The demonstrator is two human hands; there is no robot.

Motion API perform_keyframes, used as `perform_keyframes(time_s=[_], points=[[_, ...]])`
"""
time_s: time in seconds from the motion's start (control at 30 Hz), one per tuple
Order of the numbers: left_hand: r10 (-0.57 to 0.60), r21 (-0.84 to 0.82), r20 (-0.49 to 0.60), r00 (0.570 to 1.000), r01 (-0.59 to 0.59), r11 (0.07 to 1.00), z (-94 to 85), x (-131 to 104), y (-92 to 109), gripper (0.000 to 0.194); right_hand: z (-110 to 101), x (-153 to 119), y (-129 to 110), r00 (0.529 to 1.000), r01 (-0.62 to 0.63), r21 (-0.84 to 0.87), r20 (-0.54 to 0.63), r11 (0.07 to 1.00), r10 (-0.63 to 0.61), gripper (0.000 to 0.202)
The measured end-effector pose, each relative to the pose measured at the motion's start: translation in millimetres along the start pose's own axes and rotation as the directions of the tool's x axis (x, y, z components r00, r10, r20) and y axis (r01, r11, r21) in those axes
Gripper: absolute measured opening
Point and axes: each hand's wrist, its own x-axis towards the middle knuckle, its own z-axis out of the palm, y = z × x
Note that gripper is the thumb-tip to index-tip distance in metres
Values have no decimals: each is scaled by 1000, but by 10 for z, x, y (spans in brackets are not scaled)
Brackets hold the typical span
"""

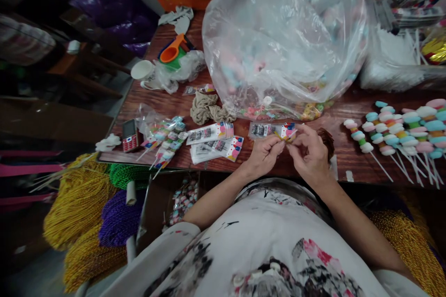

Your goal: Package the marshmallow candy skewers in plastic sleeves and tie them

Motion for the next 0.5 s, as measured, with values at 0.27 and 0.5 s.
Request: perform_keyframes(time_s=[0.27,0.5], points=[[-136,-208,203,970,178,962,-33,101,164,33,-96,61,171,866,-458,425,411,781,285,23],[-320,-291,828,460,841,456,-128,33,163,26,-538,196,-37,653,544,143,547,827,-524,16]])
